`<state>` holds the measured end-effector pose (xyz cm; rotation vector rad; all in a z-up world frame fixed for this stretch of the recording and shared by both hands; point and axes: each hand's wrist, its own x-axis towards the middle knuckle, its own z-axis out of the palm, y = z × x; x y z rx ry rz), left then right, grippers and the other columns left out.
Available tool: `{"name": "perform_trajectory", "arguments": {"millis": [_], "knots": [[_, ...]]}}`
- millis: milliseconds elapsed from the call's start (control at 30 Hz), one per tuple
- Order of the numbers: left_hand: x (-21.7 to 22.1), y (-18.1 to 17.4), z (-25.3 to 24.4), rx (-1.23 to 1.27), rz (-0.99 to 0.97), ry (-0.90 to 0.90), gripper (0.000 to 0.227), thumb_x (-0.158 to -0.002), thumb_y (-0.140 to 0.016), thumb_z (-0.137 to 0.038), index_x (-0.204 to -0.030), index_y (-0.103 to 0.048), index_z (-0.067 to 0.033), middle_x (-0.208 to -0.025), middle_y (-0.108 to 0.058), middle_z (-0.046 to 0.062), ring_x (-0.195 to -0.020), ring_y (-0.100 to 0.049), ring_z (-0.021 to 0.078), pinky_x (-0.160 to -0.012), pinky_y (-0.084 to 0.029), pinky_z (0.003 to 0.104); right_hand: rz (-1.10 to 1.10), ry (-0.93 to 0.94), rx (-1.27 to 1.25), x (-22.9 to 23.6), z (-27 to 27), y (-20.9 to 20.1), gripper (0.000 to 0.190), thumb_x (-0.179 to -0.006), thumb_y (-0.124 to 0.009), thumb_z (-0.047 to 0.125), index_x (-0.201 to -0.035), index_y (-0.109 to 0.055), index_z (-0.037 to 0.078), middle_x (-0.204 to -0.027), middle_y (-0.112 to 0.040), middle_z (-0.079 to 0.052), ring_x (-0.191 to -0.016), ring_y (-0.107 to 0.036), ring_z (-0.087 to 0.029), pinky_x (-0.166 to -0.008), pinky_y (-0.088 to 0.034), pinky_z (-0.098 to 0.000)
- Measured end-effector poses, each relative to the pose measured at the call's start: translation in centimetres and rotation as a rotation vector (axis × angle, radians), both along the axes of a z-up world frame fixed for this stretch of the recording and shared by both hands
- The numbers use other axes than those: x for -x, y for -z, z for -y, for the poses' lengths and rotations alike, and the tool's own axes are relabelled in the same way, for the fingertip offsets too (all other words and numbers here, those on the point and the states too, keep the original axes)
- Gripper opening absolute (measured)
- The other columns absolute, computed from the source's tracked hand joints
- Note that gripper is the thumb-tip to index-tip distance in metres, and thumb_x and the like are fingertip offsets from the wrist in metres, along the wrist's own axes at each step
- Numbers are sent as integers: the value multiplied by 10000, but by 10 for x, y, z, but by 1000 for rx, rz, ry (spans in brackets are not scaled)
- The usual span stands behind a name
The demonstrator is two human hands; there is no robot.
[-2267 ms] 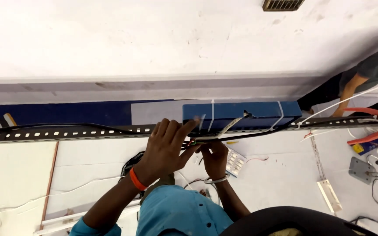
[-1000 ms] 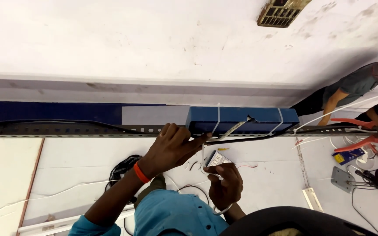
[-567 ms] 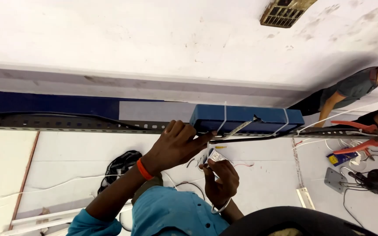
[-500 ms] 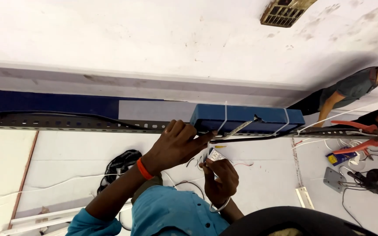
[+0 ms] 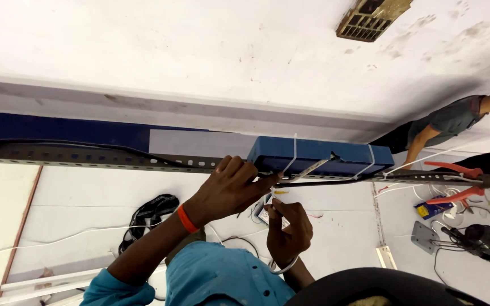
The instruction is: Installing and wiring an electrical box onto a metal rail and securing it with cable ties.
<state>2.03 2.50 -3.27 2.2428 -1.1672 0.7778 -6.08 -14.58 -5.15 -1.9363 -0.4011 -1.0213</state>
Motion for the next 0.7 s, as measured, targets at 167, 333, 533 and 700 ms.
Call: {"name": "perform_trajectory", "arguments": {"millis": [167, 333, 533, 700], "knots": [[0, 3, 0, -19, 21, 5, 438, -1009, -670, -317, -1436, -632, -227, -924, -425, -7, -874, -445, 169, -755, -386, 332, 51, 34, 68, -7, 1, -10, 237, -913, -763, -46, -1135, -683, -24, -889, -720, -140, -747, -692, -197, -630, -544, -267], [-1, 9, 1, -41, 53, 3, 439, -1019, -664, -295, -1446, -614, -209, -954, -427, -5, -883, -432, 169, -758, -387, 328, 154, 79, 131, -20, 14, 3, 222, -917, -768, -62, -1100, -646, -37, -965, -731, -157, -787, -702, -222, -649, -550, -279], [0, 4, 3, 22, 53, 27, 454, -1008, -692, -296, -1436, -610, -169, -953, -446, 4, -864, -445, 173, -759, -399, 339, 150, 100, 187, -18, 16, -10, 217, -852, -798, -59, -1038, -709, 9, -942, -708, -127, -793, -720, -206, -619, -561, -274], [3, 5, 0, 62, 100, 78, 383, -1003, -725, -257, -1373, -649, -194, -930, -448, -12, -873, -475, 164, -819, -434, 333, 135, 84, 121, -22, 19, -3, 196, -871, -807, -47, -1009, -700, 40, -981, -706, -90, -841, -735, -185, -675, -590, -269]]}}
